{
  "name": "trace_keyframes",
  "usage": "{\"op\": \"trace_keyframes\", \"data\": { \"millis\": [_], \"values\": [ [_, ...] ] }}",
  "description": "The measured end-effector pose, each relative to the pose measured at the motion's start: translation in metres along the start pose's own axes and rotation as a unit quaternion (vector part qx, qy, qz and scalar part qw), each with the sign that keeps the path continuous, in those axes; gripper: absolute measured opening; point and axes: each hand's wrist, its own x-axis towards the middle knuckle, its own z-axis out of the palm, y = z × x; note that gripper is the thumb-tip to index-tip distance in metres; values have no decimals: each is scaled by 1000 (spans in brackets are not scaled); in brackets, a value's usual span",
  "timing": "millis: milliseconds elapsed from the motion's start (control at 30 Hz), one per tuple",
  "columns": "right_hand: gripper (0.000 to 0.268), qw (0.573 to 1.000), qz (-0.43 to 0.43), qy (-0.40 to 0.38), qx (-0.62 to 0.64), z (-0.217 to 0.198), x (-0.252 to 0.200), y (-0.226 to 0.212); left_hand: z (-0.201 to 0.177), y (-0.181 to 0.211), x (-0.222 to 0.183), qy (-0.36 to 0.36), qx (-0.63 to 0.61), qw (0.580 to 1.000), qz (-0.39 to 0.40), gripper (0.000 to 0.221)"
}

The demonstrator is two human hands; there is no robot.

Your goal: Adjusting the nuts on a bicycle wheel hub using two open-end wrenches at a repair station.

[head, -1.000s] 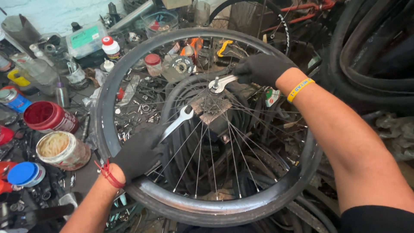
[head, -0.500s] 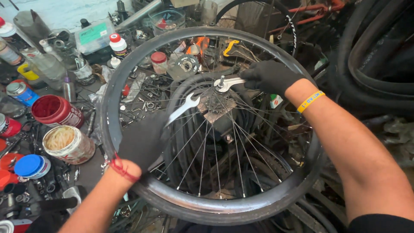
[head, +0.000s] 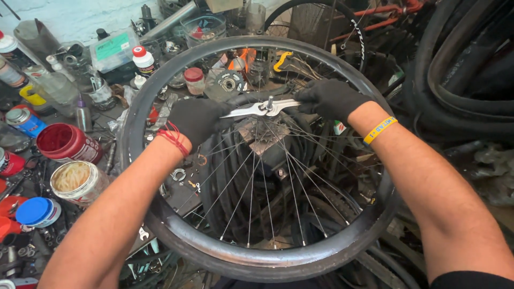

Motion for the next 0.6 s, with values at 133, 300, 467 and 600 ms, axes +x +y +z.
{"op": "trace_keyframes", "data": {
  "millis": [133,300,467,600],
  "values": [
    [36,1000,5,-6,4,-9,-2,-9,-15,-2,2,-21,-15,999,35,27],
    [42,999,28,-10,14,0,3,-5,-11,-7,16,-58,-35,997,36,43],
    [41,999,37,-21,18,-13,-4,-15,-6,-15,30,-66,-69,995,40,42],
    [42,999,39,-29,17,-9,-2,-12,-15,-13,33,-99,-103,989,32,41]
  ]
}}
